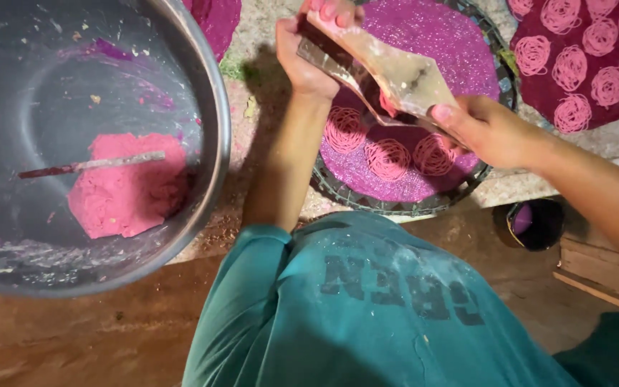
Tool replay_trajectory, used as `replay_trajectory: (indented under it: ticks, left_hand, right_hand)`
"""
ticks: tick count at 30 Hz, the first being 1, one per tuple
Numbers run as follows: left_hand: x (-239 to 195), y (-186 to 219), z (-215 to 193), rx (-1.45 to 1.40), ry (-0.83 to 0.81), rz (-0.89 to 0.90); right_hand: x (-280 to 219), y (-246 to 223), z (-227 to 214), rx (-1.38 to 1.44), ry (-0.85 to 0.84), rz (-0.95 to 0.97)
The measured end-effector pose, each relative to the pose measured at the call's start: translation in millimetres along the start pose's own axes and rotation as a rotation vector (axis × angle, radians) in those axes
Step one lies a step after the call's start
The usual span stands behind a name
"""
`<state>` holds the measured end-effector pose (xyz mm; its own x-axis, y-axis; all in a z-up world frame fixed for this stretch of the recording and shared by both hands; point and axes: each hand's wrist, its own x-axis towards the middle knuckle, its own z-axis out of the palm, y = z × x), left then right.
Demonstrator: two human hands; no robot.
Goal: The person uses a manual dough press to extrude pink dough into spiral shapes on a woven tray. They repeatedly scoop dough from a metal bowl, press it through the tool, and arrange the formed spirals on the tray.
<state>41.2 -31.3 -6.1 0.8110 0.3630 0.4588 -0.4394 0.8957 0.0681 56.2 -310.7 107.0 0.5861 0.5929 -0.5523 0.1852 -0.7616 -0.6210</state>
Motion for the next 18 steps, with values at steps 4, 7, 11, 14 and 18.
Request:
replay_trajectory:
  ticks: [4,7,11,14,18]
  left_hand:
    - [2,19,-8,0.118,0.094,-0.242]
    - [-22,27,-13,0.701,0.452,-0.646]
    - [-63,32,-23,0.983,0.291,-1.106]
    - [-78,39,-25,1.027,0.345,-0.992]
    - [-86,59,-2,1.632,0.089,-0.814]
  right_hand:
    - [8,11,3,0.162,-0.077,-0.112]
    - [11,20,1,0.149,-0.1,-0.205]
    - [23,35,7,0.192,-0.063,-0.181]
    - [41,45,18,0.213,0.02,-0.216]
    - [54,49,12,0.291,0.035,-0.219]
